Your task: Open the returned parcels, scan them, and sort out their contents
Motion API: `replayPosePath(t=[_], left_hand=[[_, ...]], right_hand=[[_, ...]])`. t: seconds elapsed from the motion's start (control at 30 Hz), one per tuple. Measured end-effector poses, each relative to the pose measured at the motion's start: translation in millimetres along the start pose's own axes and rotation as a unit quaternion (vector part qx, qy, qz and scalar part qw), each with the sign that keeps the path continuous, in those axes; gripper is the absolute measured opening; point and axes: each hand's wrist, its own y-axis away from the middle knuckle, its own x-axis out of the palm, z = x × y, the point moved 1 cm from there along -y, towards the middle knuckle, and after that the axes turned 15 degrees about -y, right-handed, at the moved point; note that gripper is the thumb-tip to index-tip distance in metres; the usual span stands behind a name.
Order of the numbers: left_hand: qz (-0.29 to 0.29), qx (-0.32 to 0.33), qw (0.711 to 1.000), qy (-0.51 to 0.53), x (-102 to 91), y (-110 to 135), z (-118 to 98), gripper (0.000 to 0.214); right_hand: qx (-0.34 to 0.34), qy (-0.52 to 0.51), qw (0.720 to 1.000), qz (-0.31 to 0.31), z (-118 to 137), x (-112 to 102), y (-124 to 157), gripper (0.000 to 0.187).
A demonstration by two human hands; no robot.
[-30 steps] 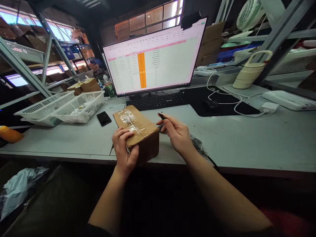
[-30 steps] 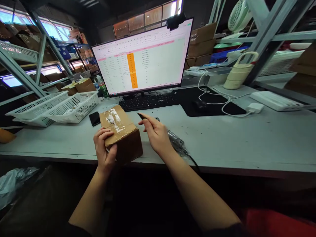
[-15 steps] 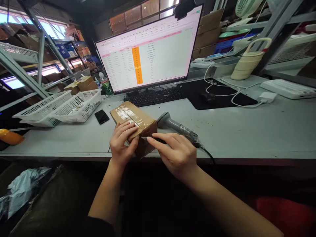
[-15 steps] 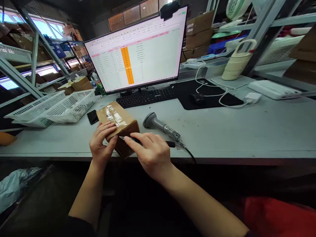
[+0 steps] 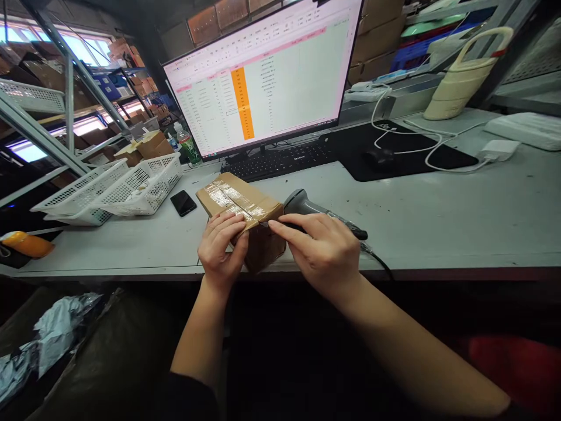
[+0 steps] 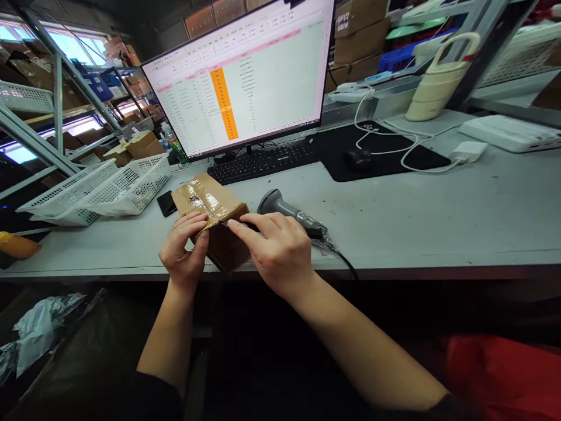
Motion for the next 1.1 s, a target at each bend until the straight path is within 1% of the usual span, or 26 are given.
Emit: replayPosePath(t=[0.07, 0.13, 0.2, 0.23, 0.3, 0.4, 0.47, 0.63, 0.8, 0.93, 1.0, 1.1], left_hand=[[-0.013, -0.003, 1.000, -0.002, -1.7, 1, -2, 0.018], [-0.031, -0.016, 0.999, -0.003, -4.0, 2, -3, 0.020], [-0.041, -0.028, 0.999, -0.003, -4.6, 2, -4, 0.020], [-0.041, -0.029, 0.999, -0.002, -3.8, 1, -5, 0.019], [-0.036, -0.022, 0.999, 0.002, -0.2, 0, -6, 0.018], [-0.033, -0.024, 0.999, 0.007, 5.6, -2, -8, 0.018], [-0.033, -0.033, 0.999, 0.006, 7.2, -2, -9, 0.018], [-0.028, -0.040, 0.999, 0.001, 6.5, -1, -9, 0.017], [-0.031, -0.035, 0.999, 0.009, 7.3, -1, -8, 0.016], [-0.044, -0.036, 0.998, 0.012, 6.8, -2, -9, 0.016], [-0.052, -0.033, 0.998, 0.019, 6.7, -2, -9, 0.017], [-0.046, -0.030, 0.998, 0.024, 8.9, -3, -8, 0.016]], right_hand=[[0.021, 0.025, 0.999, -0.007, -10, -5, 1, 0.031], [0.055, 0.058, 0.996, -0.030, -19, -10, 2, 0.028], [0.079, 0.064, 0.994, -0.046, -22, -14, 3, 0.026], [0.076, 0.052, 0.995, -0.047, -20, -14, 4, 0.026], [0.048, 0.015, 0.998, -0.044, -13, -12, 7, 0.028], [0.008, -0.026, 0.998, -0.053, -1, -2, 13, 0.030], [0.004, -0.037, 0.997, -0.060, 1, 5, 16, 0.031], [0.015, -0.027, 0.996, -0.084, -6, 19, 18, 0.027], [0.000, -0.013, 0.993, -0.114, -11, 26, 16, 0.026], [-0.005, -0.022, 0.992, -0.121, -14, 30, 14, 0.026], [0.010, -0.007, 0.993, -0.117, -17, 30, 13, 0.027], [0.079, 0.001, 0.992, -0.103, -21, 28, 13, 0.027]])
